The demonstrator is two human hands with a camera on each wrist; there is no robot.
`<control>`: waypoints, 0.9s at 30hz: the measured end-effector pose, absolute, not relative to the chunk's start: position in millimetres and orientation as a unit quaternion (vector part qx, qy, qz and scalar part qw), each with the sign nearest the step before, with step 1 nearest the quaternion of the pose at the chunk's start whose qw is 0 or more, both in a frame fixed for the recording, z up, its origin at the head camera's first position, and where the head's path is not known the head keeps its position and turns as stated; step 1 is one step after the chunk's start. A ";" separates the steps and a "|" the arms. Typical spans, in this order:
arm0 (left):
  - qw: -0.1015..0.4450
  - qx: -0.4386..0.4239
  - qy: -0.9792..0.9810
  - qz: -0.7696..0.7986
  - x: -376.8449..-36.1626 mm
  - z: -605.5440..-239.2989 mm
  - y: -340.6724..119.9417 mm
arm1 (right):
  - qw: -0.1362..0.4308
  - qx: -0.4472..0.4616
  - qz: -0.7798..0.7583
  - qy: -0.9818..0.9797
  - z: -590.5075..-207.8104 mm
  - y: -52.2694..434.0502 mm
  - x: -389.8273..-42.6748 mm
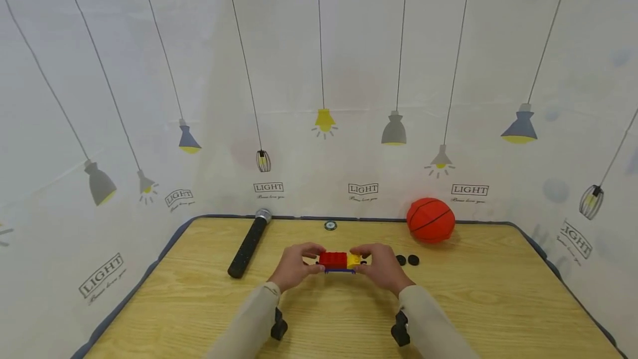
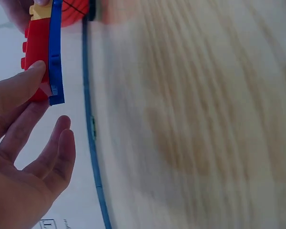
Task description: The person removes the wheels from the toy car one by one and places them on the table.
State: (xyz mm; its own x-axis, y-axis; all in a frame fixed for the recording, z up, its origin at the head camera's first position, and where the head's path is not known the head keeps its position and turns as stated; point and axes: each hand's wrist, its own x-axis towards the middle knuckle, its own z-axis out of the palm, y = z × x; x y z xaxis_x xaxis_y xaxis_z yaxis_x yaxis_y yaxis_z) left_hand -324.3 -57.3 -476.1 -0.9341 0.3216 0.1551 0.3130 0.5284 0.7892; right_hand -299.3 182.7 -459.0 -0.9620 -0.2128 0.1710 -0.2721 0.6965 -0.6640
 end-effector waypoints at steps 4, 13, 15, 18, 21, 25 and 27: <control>0.002 0.189 0.885 0.425 -335.4 -482.2 -52.1 | 0.045 0.113 0.346 -0.930 -465.9 182.3 -307.1; -0.029 0.161 0.889 0.428 -348.4 -493.1 -49.4 | 0.060 0.076 0.364 -0.926 -481.4 183.5 -317.6; -0.026 0.156 0.889 0.429 -349.1 -496.0 -50.1 | 0.068 0.071 0.361 -0.927 -484.3 183.2 -318.7; -0.014 0.150 0.891 0.428 -348.7 -498.7 -50.3 | 0.062 0.066 0.359 -0.929 -487.4 182.6 -320.0; -0.007 0.141 0.894 0.426 -347.2 -499.1 -49.8 | 0.048 0.064 0.360 -0.930 -488.0 180.6 -319.6; -0.002 0.132 0.897 0.422 -343.6 -496.6 -48.4 | 0.043 0.063 0.358 -0.931 -487.6 177.7 -318.6; 0.003 0.128 0.899 0.418 -341.8 -495.2 -47.4 | 0.041 0.062 0.357 -0.931 -487.3 176.4 -318.0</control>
State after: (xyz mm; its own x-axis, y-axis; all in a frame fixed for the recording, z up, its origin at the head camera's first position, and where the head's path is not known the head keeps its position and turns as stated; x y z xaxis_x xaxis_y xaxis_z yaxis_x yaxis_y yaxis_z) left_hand -341.8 -47.4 -495.2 -0.9670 0.2331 0.1026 0.2287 0.6172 0.7528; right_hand -318.0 176.4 -487.3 -0.9889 -0.0858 0.1214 -0.1450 0.7372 -0.6599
